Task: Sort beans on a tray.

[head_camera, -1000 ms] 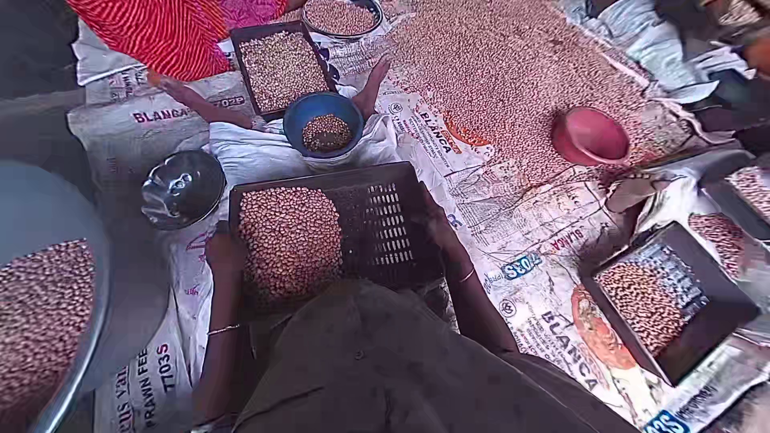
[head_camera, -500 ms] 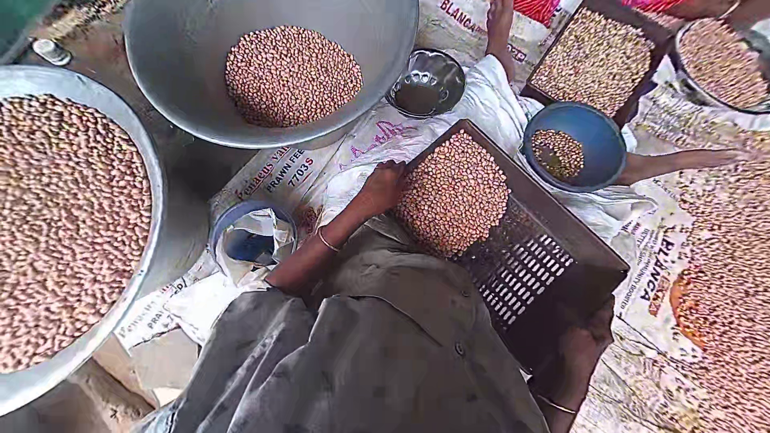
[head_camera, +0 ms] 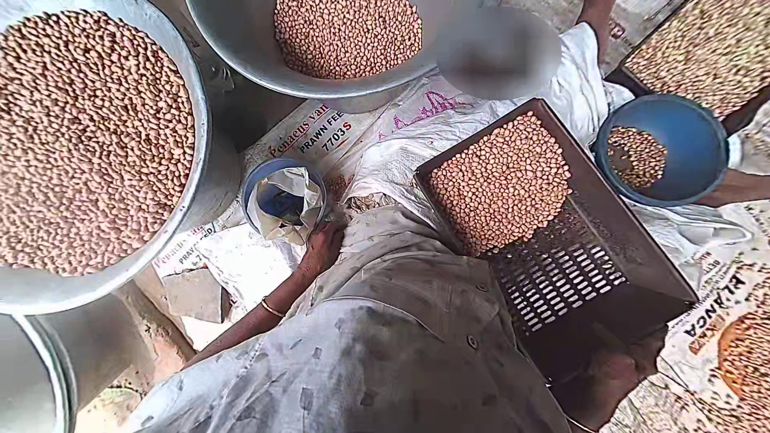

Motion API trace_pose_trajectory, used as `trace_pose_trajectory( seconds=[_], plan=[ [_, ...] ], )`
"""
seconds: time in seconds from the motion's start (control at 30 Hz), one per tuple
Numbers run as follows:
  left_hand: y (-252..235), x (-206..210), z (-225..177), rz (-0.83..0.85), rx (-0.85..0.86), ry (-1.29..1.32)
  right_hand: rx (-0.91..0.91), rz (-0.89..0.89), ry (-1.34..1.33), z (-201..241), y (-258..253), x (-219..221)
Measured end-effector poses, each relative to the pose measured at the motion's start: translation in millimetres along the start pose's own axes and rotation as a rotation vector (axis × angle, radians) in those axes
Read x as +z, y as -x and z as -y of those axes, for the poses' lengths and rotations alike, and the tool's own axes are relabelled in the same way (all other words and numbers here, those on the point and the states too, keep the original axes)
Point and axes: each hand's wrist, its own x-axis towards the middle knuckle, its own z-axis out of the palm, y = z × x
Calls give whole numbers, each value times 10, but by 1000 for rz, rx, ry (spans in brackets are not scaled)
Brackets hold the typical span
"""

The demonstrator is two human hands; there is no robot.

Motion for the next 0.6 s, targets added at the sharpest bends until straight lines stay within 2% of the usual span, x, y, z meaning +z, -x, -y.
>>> trace_pose_trajectory(
  seconds=[0.03,0.1,0.23,0.37,0.43,0.5,0.53,0.57,0.6],
  plan=[
    [-16,8,23,-5,-26,-2,82,-48,18,301,112,173],
    [-47,12,40,-40,-32,-13,106,-44,51,536,225,277],
    [-115,4,193,-179,-28,-85,38,8,43,520,245,257],
    [-188,-118,379,-179,49,-109,113,-44,69,542,228,279],
    [-195,-154,426,-173,102,-110,26,-15,4,192,95,112],
    [-187,-183,418,-131,106,-100,-215,157,-9,-499,-190,-288],
    [-171,-191,418,-101,117,-105,-234,184,28,-600,-247,-359],
    [-149,-192,437,-76,146,-130,-125,102,45,-396,-159,-235],
    [-117,-193,459,-47,184,-165,53,-49,59,16,-5,41]
  ],
)
